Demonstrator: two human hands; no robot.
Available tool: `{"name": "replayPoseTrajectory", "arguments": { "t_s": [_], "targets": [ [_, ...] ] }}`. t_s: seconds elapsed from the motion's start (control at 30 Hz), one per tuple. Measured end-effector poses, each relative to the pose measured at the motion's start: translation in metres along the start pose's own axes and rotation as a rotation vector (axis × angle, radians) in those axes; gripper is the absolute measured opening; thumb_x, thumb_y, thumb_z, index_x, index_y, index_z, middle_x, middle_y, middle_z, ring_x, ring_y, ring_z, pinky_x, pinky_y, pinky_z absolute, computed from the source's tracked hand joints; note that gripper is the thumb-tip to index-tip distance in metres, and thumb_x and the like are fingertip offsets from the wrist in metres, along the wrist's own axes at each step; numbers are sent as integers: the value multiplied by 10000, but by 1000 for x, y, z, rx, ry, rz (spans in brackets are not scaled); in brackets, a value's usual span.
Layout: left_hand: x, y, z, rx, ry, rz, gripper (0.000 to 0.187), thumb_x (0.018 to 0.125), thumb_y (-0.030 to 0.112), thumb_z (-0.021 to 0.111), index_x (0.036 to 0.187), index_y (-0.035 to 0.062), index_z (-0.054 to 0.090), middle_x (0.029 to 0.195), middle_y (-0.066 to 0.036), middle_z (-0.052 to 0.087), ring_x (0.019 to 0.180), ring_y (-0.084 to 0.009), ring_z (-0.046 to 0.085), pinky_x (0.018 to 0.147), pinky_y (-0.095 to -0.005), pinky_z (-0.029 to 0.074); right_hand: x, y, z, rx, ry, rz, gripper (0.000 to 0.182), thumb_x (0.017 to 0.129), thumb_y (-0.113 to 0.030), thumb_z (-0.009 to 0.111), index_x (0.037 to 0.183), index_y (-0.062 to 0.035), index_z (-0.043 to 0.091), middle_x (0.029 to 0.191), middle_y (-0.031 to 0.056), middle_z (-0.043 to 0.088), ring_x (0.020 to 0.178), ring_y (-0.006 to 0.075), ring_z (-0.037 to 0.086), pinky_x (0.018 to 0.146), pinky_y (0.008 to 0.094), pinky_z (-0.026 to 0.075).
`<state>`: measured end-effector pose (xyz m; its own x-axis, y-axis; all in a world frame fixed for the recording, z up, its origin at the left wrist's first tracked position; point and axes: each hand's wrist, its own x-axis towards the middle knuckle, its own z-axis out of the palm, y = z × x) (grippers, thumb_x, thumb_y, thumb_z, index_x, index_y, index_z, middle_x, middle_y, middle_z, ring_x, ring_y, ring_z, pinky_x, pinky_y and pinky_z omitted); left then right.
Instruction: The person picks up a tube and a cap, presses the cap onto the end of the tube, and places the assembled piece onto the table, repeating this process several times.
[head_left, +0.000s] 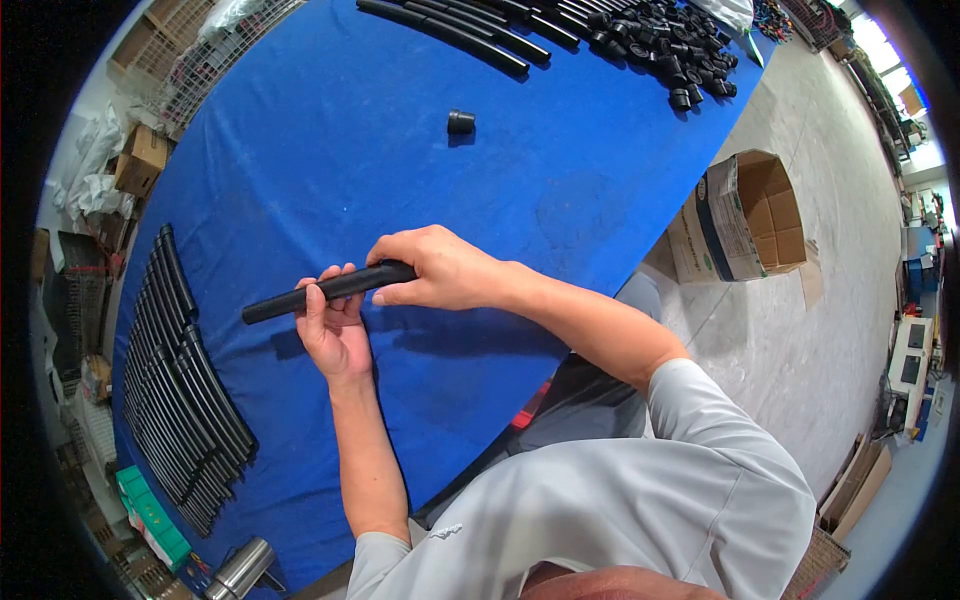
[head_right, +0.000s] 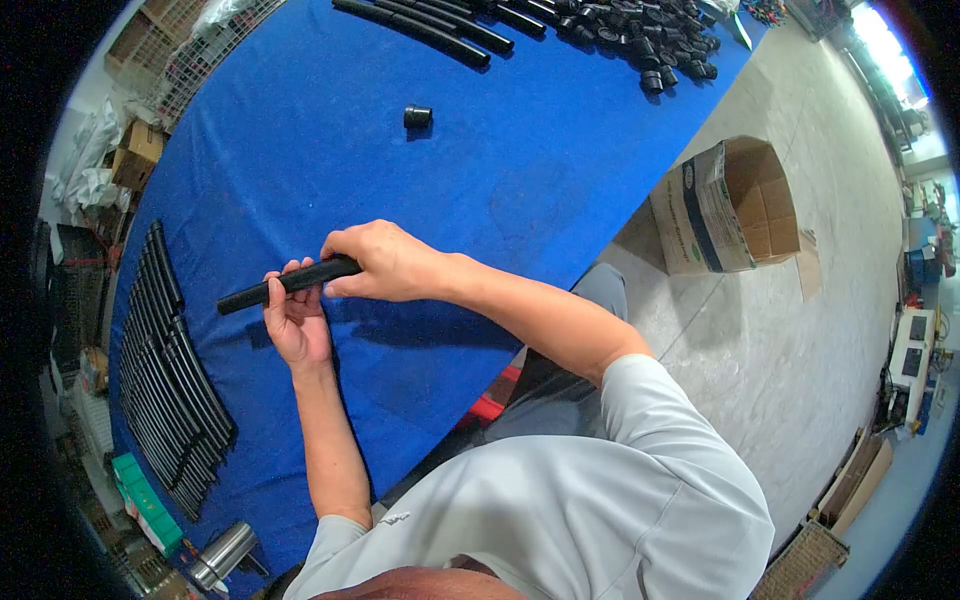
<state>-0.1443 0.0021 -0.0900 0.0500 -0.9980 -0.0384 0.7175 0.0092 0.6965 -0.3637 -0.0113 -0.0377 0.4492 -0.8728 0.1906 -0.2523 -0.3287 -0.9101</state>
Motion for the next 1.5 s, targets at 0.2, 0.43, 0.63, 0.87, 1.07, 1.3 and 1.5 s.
{"name": "replayPoseTrajectory", "arguments": {
  "t_s": [0.2,0.43,0.63,0.87,1.07,1.3,1.5],
  "targets": [
    [2,0,-3,-22,-14,-6,145,1034,146,574,1141,60,622,1127,-208,710,1084,-347,707,874,-448,650,-2,8,8,-127,86,-147,274,842,-191,732,1007,2,625,878,194,659,831,408,659,734,503,515],
    [1,0,-3,-18,3,5,134,1031,142,580,1130,63,626,1123,-206,713,1077,-338,711,871,-446,651,-2,11,12,-128,108,-183,267,842,-171,734,1003,11,624,877,200,656,838,415,659,738,506,516],
    [0,-1,-1,-7,14,13,125,1028,138,583,1124,69,624,1117,-201,715,1073,-334,712,867,-439,651,-2,11,11,-133,107,-179,274,840,-171,738,1013,9,623,883,196,657,840,411,660,737,503,518],
    [0,0,-1,-23,-21,-2,143,1030,148,579,1145,70,613,1125,-203,711,1082,-339,708,876,-443,647,-1,3,3,-63,63,-52,314,883,-280,735,1000,5,672,820,178,675,766,360,677,689,451,527],
    [1,-1,0,-2,-3,8,147,1029,156,583,1147,73,614,1129,-197,712,1087,-339,706,874,-442,646,-3,6,2,-122,86,-108,370,903,-312,736,1078,6,669,815,161,685,740,324,687,674,403,538],
    [1,-1,-2,0,-16,13,149,1028,159,587,1144,70,618,1131,-201,711,1080,-347,708,854,-428,653,1,20,11,-218,122,-207,359,854,-342,768,963,-10,688,733,156,661,694,333,688,623,429,541],
    [0,0,0,0,-5,10,149,1027,157,590,1145,70,619,1129,-206,710,1075,-345,711,860,-440,653,3,1,-5,222,-100,306,405,875,-342,771,1013,30,692,658,46,625,545,121,628,468,275,496]
  ]
}}
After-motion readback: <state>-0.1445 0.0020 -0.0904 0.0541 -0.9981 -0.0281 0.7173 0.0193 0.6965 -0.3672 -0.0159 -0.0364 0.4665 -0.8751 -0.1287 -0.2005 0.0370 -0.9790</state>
